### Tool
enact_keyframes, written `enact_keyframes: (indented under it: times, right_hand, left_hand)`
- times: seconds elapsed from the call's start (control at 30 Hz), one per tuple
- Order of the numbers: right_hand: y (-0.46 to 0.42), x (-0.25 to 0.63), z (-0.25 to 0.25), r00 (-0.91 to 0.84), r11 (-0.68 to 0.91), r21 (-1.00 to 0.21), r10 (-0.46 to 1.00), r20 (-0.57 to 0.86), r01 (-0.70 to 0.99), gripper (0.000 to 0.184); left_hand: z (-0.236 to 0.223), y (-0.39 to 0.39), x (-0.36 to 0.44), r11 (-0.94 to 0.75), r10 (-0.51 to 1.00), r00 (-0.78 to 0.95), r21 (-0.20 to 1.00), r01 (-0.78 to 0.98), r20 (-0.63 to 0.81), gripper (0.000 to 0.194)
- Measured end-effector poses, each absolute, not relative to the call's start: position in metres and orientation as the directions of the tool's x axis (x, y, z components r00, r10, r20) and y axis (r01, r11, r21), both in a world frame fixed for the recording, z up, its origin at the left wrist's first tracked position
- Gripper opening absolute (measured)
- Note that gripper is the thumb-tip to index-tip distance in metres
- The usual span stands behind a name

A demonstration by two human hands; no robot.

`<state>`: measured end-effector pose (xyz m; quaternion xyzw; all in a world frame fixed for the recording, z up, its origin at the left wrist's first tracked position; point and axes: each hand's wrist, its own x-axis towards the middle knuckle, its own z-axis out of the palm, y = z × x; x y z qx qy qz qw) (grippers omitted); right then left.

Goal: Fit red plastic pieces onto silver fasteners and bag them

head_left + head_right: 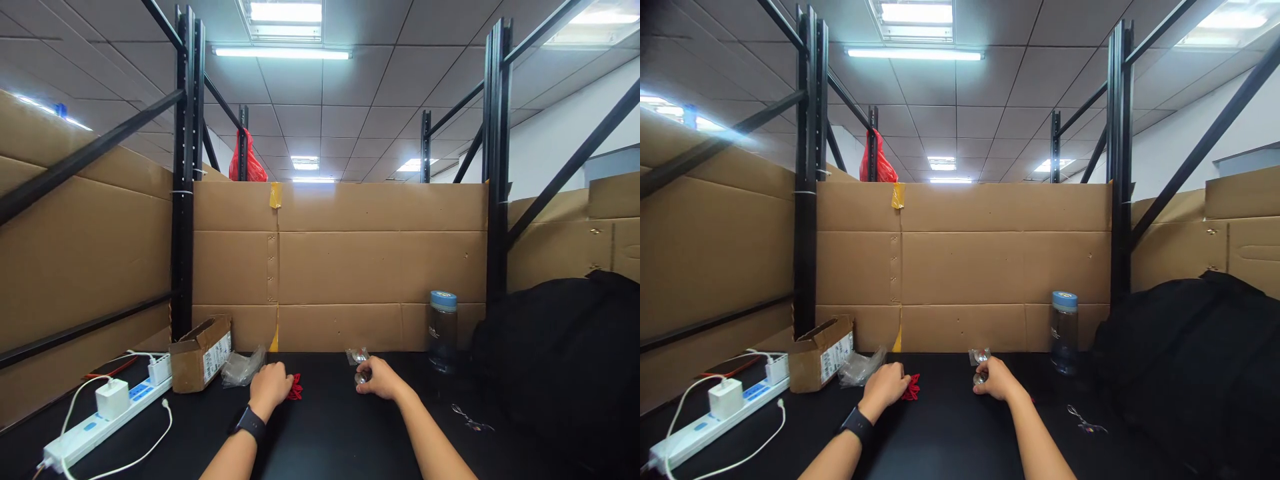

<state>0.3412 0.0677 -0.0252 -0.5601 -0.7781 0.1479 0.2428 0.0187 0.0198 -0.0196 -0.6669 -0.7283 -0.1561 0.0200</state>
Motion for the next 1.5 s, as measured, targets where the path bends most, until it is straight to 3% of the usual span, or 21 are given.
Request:
enact_keyframes:
  times: [0.17,0.4,0.5,0.57,0.67,0.87,0.97,1.1,1.2,1.33,1.5]
  right_hand:
    - [0.064,0.328,-0.027,-0.260,0.368,-0.413,0.920,0.295,0.833,0.055]
    - [0.073,0.308,-0.029,-0.295,0.332,-0.269,0.940,0.169,0.904,0.054]
    - [0.080,0.310,-0.029,-0.232,0.284,-0.218,0.944,0.236,0.934,0.053]
    - [0.084,0.314,-0.030,-0.168,0.229,-0.212,0.948,0.270,0.950,0.055]
    - [0.088,0.321,-0.031,-0.160,0.208,-0.274,0.969,0.188,0.939,0.054]
    - [0.079,0.317,-0.021,-0.362,0.400,-0.357,0.916,0.171,0.844,0.047]
    - [0.070,0.304,-0.018,-0.438,0.479,-0.330,0.878,0.194,0.814,0.035]
    - [0.062,0.288,-0.021,-0.532,0.572,-0.261,0.820,0.211,0.778,0.050]
    - [0.057,0.281,-0.021,-0.568,0.623,-0.244,0.780,0.261,0.743,0.035]
    - [0.051,0.278,-0.021,-0.514,0.608,-0.345,0.792,0.330,0.715,0.025]
    - [0.049,0.275,-0.021,-0.356,0.553,-0.597,0.832,0.425,0.581,0.022]
  left_hand:
    - [-0.017,0.017,0.019,0.054,0.965,-0.104,0.206,0.977,0.240,0.028]
    - [-0.008,0.011,0.028,0.040,0.937,-0.109,0.210,0.977,0.331,0.020]
    - [-0.003,0.008,0.032,0.026,0.930,-0.105,0.224,0.974,0.351,0.018]
    - [-0.003,0.008,0.035,0.015,0.930,-0.099,0.232,0.973,0.355,0.018]
    - [-0.006,0.010,0.038,-0.017,0.930,-0.072,0.237,0.971,0.361,0.017]
    - [-0.006,0.011,0.040,-0.075,0.909,-0.040,0.256,0.964,0.416,0.013]
    - [-0.005,0.010,0.042,-0.131,0.890,-0.008,0.274,0.953,0.456,0.013]
    - [-0.007,0.011,0.046,-0.209,0.872,0.044,0.289,0.934,0.488,0.012]
    - [-0.009,0.011,0.048,-0.278,0.862,0.098,0.301,0.912,0.498,0.013]
    - [-0.012,0.006,0.053,-0.431,0.856,0.258,0.341,0.836,0.449,0.019]
    - [-0.020,0.000,0.068,-0.534,0.827,0.342,0.435,0.725,0.446,0.034]
